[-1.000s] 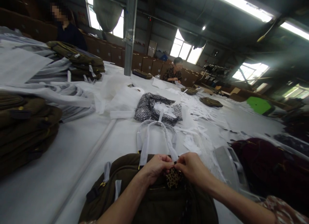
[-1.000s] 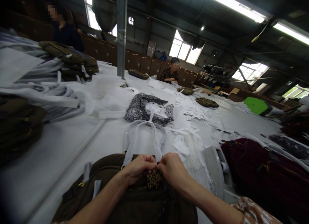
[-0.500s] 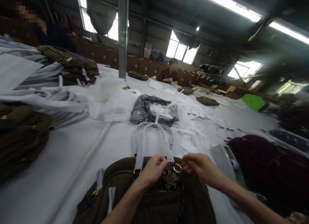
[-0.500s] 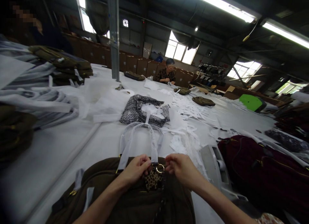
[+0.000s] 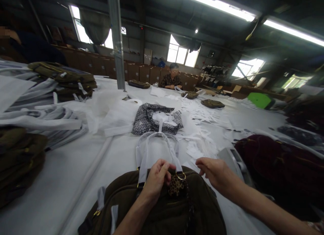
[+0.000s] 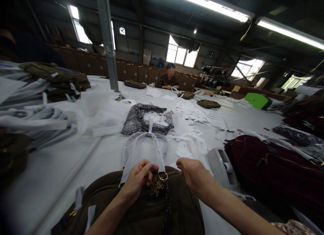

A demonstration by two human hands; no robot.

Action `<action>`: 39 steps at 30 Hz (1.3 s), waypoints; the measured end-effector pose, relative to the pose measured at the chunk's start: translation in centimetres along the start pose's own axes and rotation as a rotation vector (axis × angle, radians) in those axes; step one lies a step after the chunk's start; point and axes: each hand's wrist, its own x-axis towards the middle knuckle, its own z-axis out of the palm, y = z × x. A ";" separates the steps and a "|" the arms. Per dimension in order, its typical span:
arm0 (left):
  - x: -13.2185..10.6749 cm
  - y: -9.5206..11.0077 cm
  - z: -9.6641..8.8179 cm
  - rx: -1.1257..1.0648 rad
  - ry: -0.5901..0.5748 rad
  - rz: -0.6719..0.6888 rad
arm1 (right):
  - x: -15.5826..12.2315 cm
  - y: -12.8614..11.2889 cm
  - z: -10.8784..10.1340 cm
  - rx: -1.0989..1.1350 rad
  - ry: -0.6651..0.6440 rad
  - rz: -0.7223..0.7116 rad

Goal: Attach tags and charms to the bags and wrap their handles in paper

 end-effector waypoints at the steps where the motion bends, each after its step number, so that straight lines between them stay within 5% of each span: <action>1: 0.0 -0.2 0.2 -0.091 -0.005 0.000 | 0.1 -0.2 0.4 0.056 0.044 -0.018; 8: 0.2 -0.7 0.2 -0.212 0.027 -0.083 | 1.8 -2.0 4.5 0.929 0.059 0.160; 13: 0.3 -0.6 0.1 -0.253 0.069 -0.158 | 2.4 -0.9 5.6 1.140 0.043 0.266; 21: 0.1 -0.7 0.6 -0.118 -0.074 -0.160 | 1.9 0.1 7.3 1.033 0.077 0.339; 33: 0.4 -1.8 0.5 0.022 -0.119 -0.163 | 1.9 0.8 9.7 0.922 0.048 0.256; 39: 0.6 -1.9 0.5 0.078 -0.091 -0.193 | 1.6 0.7 9.1 0.729 0.088 0.045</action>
